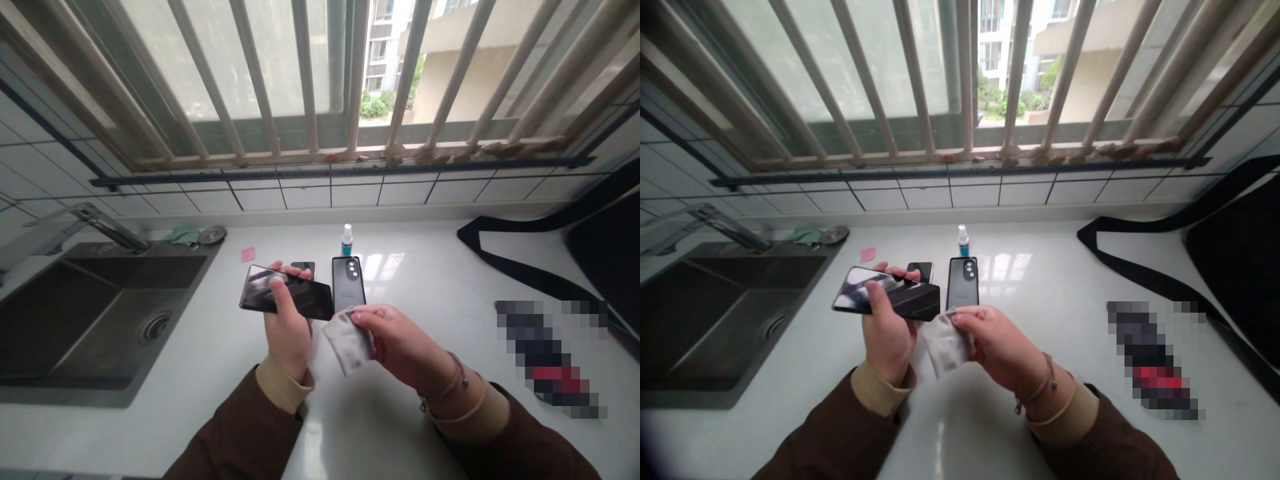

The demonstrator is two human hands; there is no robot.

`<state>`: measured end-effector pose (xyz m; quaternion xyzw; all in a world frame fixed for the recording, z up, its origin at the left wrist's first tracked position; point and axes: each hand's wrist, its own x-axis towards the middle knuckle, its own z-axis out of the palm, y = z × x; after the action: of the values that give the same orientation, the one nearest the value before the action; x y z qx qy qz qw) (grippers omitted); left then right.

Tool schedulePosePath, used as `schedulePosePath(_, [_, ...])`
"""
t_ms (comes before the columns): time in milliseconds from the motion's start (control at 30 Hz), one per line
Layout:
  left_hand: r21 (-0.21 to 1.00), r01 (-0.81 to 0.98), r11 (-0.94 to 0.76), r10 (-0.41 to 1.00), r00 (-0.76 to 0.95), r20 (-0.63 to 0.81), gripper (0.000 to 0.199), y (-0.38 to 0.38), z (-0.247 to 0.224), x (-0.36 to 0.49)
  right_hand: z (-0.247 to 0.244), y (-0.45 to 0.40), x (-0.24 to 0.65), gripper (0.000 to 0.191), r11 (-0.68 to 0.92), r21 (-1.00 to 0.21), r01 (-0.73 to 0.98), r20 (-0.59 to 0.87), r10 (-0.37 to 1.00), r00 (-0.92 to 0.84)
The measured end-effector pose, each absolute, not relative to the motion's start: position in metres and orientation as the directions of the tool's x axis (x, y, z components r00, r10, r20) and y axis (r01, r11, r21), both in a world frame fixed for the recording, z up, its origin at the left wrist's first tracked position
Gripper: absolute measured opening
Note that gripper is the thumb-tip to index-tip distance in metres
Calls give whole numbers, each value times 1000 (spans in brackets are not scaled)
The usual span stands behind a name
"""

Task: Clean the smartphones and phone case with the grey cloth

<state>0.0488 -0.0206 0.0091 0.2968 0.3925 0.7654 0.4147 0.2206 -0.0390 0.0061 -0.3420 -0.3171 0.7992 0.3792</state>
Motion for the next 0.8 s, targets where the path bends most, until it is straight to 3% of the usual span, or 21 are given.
schedulePosePath(67, [753, -630, -192, 927, -368, -72, 49, -17, 12, 50, 5, -32, 224, 30, -335, -804, -492, -271, 942, -198])
schedulePosePath(133, [664, -747, 38, 953, -172, -248, 55, -13, 13, 51, 3, -25, 228, 29, -155, -838, -524, -227, 971, 75])
schedulePosePath(200, [603, -765, 226, 932, -11, -364, 59, -13, 13, 54, 1, -22, 231, 30, -109, -870, -481, -211, 964, 163])
schedulePosePath(300, [614, -724, 315, 917, 65, -393, 62, -17, 12, 58, 0, -26, 229, 37, -212, -907, -364, -216, 976, -31])
schedulePosePath(433, [774, -604, 190, 951, -84, -299, 61, -21, 11, 62, 0, -37, 222, 41, -227, -937, -264, -163, 956, -244])
schedulePosePath(600, [892, -446, 71, 961, -209, -181, 52, -22, 6, 65, -4, -39, 220, 44, -91, -987, -129, -70, 984, -162])
schedulePosePath(667, [907, -412, 86, 968, -181, -174, 50, -25, 1, 67, -6, -39, 220, 40, 30, -998, 46, 25, 994, -105])
schedulePosePath(800, [922, -368, 116, 983, -90, -160, 48, -29, -7, 70, -7, -42, 221, 39, 203, -906, 372, 183, 979, -88])
